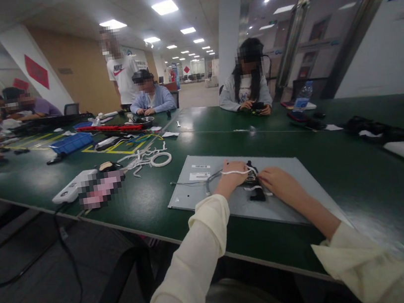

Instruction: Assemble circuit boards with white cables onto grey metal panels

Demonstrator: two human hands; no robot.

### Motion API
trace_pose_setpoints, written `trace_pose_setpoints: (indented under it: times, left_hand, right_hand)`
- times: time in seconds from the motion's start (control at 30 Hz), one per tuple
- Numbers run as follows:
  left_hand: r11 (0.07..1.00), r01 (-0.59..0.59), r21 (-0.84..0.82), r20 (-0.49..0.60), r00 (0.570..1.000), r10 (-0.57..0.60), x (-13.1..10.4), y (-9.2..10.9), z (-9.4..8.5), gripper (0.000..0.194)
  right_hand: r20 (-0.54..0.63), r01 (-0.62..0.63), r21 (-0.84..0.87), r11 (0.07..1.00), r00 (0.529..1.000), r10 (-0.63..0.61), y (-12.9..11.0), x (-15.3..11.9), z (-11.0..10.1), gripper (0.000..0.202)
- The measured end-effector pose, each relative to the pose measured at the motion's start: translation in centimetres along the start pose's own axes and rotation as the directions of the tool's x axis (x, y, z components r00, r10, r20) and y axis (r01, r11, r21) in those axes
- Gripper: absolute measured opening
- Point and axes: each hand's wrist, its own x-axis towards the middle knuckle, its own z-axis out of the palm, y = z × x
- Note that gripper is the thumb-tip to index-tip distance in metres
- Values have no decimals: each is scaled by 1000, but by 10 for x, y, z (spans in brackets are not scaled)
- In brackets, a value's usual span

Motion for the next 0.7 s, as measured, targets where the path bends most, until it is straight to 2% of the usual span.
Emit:
trace_pose_setpoints:
  times: [0.37, 0.7]
  left_hand:
    - [999, -25, -20, -32, 999, 24, 2, -4, 6, 34]
    - [999, 35, -35, -55, 998, -37, -3, 3, -2, 34]
  right_hand:
    - [40, -88, 220, 971, 996, 82, -1, -2, -8, 25]
    - [84, -201, 385, 901, 980, 183, 9, -8, -24, 24]
